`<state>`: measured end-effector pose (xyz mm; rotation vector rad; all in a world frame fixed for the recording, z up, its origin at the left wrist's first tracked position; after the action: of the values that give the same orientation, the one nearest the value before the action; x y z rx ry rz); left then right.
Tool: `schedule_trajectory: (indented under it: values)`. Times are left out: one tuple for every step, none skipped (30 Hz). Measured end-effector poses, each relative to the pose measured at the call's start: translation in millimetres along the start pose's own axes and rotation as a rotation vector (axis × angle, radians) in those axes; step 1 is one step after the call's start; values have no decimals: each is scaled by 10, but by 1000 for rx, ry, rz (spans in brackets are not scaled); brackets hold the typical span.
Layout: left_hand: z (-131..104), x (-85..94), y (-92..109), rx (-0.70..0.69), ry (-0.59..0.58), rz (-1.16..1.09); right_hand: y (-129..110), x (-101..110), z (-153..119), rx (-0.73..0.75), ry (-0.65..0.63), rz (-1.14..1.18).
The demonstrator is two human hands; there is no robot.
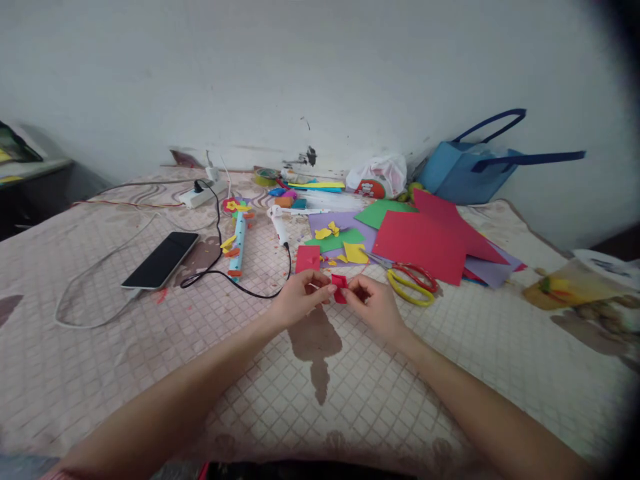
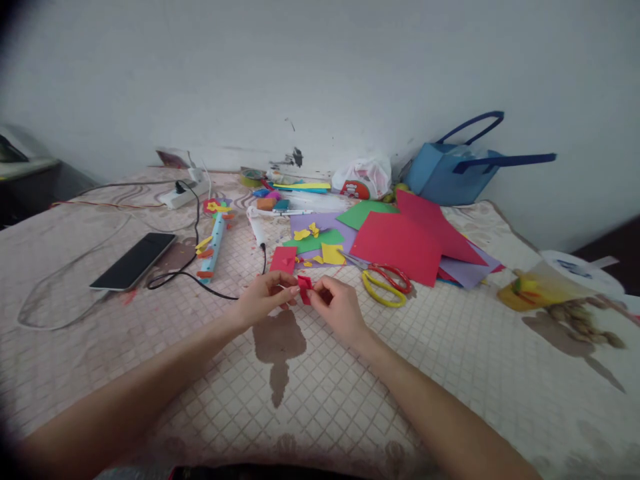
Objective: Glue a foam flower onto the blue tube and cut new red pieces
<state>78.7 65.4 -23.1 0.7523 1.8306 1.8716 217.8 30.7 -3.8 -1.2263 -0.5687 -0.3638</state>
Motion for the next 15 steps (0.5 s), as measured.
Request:
schedule_trajectory:
  values:
    - [-6, -8, 16, -13, -2, 23, -29, -16, -8, 23, -6, -51]
    - [-11, -16, 28, -25, -4, 51, -58, -31, -16, 47, -11, -100]
    - [-18, -21, 36, -37, -1, 81, -86, -44, -25, 72, -13, -146]
    - [-25, -22, 43, -50, 6, 110, -114, -56, -34, 97, -15, -183]
    - [-32, -20, 50, -63, 18, 137, -140, -67, -41, 121, -19, -210]
    - [-40, -14, 58, -76, 33, 163, -162, -76, -48, 141, -26, -225]
    - [-47, -5, 70, -86, 48, 184, -178, -80, -52, 156, -33, -225]
    - [-53, 3, 83, -93, 60, 197, -187, -81, -53, 160, -41, -211]
    - [-55, 12, 97, -94, 67, 200, -187, -79, -50, 156, -53, -184]
    - [-55, 21, 109, -90, 71, 194, -180, -74, -45, 144, -65, -149]
    - [-53, 32, 119, -82, 73, 180, -168, -65, -37, 130, -75, -109]
    - [-47, 41, 123, -71, 71, 157, -152, -55, -29, 115, -81, -70]
    - [-40, 50, 121, -59, 68, 129, -133, -42, -21, 100, -82, -37]
    - [-31, 56, 115, -49, 63, 100, -110, -27, -15, 85, -75, -14]
    - [-22, 61, 106, -45, 58, 73, -85, -11, -11, 68, -63, -3]
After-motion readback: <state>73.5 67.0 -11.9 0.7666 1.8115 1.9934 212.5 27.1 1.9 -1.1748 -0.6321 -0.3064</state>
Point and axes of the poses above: each hand's wrist, its own z-axis towards the middle knuckle, its own x-axis out of the back of the hand, y = z × x, the point moved 7 cm from there along z, towards the middle knuckle, and after that the axes turned 11 degrees about -y, right-handed, at the moved point
